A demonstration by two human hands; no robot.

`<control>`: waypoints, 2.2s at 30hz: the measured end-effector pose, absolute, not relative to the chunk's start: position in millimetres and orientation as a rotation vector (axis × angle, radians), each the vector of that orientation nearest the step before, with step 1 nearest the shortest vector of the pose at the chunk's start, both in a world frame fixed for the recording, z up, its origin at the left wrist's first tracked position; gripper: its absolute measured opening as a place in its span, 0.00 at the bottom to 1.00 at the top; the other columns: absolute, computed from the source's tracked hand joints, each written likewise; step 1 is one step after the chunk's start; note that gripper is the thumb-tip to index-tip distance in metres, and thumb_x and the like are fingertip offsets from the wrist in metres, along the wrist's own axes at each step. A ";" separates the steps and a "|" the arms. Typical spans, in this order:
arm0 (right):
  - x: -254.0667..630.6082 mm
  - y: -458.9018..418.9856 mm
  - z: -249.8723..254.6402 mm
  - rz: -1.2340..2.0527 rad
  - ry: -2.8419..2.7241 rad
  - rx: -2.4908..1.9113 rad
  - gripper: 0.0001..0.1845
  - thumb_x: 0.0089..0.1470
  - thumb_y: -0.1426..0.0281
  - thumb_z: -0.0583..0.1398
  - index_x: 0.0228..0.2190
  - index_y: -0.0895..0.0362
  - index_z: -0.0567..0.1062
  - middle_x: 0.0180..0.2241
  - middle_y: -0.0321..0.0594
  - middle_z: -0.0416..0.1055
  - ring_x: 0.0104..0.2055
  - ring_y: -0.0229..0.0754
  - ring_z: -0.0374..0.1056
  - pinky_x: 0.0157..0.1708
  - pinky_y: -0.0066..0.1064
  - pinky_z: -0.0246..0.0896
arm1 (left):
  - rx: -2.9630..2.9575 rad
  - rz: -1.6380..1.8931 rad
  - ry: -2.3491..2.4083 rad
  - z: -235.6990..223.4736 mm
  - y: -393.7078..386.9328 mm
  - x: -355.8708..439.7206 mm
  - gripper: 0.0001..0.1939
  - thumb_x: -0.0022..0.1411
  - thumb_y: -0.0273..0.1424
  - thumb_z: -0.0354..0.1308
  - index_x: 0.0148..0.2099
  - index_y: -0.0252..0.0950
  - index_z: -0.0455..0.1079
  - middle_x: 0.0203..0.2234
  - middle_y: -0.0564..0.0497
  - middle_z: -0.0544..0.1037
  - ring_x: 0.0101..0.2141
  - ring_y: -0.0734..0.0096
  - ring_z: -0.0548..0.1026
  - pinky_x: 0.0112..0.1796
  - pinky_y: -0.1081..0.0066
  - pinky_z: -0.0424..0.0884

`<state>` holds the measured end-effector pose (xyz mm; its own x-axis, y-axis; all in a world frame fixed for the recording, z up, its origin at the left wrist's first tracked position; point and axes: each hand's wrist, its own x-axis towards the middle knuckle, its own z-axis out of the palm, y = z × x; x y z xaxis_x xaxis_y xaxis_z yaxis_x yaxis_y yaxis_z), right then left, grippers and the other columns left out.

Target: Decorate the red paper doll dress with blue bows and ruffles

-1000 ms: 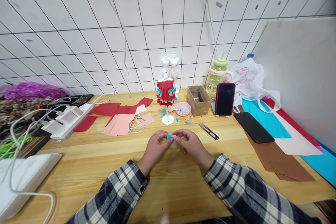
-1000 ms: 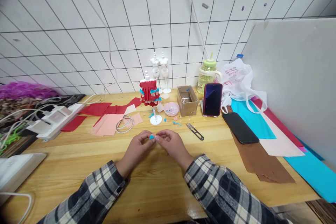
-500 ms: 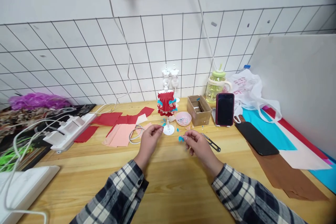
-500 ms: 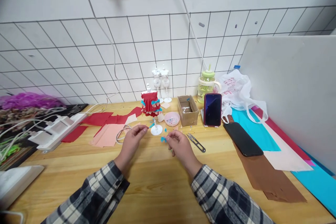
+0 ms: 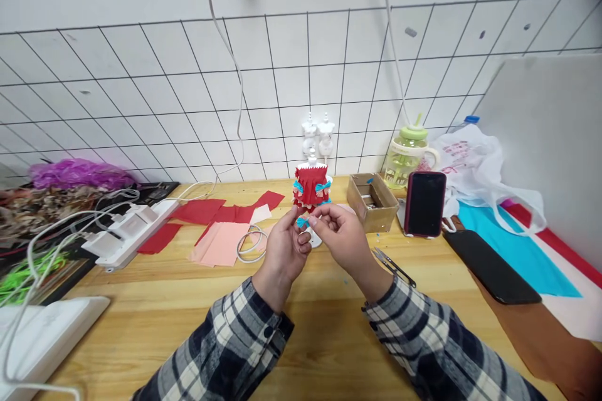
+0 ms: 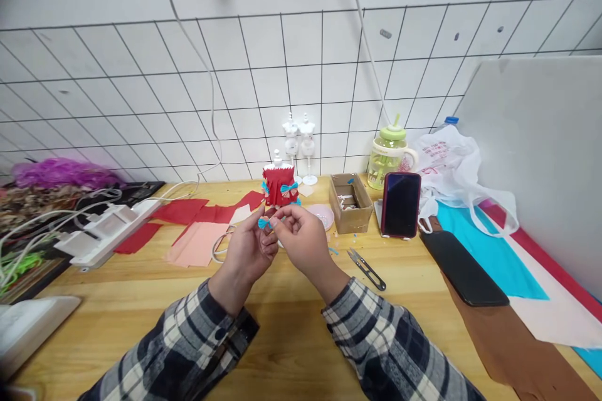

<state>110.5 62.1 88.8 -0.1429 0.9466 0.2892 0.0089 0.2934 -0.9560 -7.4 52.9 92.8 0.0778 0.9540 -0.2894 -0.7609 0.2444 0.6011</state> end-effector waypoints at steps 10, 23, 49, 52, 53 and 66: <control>111.8 67.6 85.4 1.062 -1.486 -1.014 0.11 0.49 0.62 0.61 0.30 0.58 0.72 0.19 0.29 0.56 0.21 0.32 0.52 0.21 0.25 0.48 | 0.203 1.342 0.754 90.9 63.9 -9.4 0.11 0.59 0.31 0.61 0.28 0.33 0.62 0.15 0.61 0.59 0.12 0.88 0.56 0.14 0.84 0.52; 139.6 73.3 96.7 1.148 -1.387 -0.947 0.13 0.48 0.59 0.62 0.28 0.56 0.72 0.18 0.30 0.58 0.18 0.31 0.50 0.16 0.24 0.45 | 1.163 1.447 1.393 18.8 95.0 -36.6 0.23 0.42 0.20 0.61 0.44 0.36 0.70 0.36 0.50 0.75 0.35 0.69 0.71 0.37 0.71 0.66; 150.7 69.8 97.9 1.023 -1.602 -1.006 0.11 0.46 0.61 0.63 0.27 0.57 0.76 0.17 0.30 0.57 0.20 0.33 0.50 0.20 0.27 0.44 | 0.924 1.672 1.131 55.0 19.7 -5.9 0.09 0.50 0.28 0.59 0.33 0.39 0.60 0.19 0.61 0.58 0.17 0.81 0.54 0.19 0.79 0.50; 157.2 73.2 98.2 1.060 -1.548 -0.962 0.11 0.46 0.61 0.63 0.27 0.57 0.76 0.19 0.32 0.62 0.21 0.33 0.54 0.21 0.27 0.48 | 0.662 1.463 0.883 78.9 -0.9 6.9 0.11 0.52 0.31 0.59 0.37 0.39 0.62 0.17 0.62 0.56 0.14 0.84 0.49 0.15 0.80 0.44; 158.6 73.5 98.4 1.076 -1.536 -0.951 0.11 0.47 0.61 0.63 0.27 0.57 0.75 0.20 0.33 0.63 0.21 0.33 0.55 0.21 0.27 0.50 | 0.616 1.415 0.839 84.7 -4.8 10.7 0.12 0.52 0.31 0.60 0.40 0.38 0.63 0.18 0.62 0.57 0.14 0.85 0.50 0.15 0.80 0.45; 155.6 73.9 93.7 1.082 -1.616 -0.953 0.13 0.47 0.59 0.63 0.27 0.57 0.75 0.17 0.30 0.58 0.19 0.32 0.49 0.19 0.26 0.44 | 0.387 1.429 0.688 95.8 3.4 24.2 0.12 0.52 0.28 0.61 0.40 0.37 0.65 0.19 0.61 0.63 0.15 0.86 0.57 0.16 0.82 0.54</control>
<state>155.6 73.9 93.7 -0.2583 0.9262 0.2748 0.0987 0.3082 -0.9462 24.2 3.4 95.8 -0.0021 0.9798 -0.2002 -0.7673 0.1268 0.6287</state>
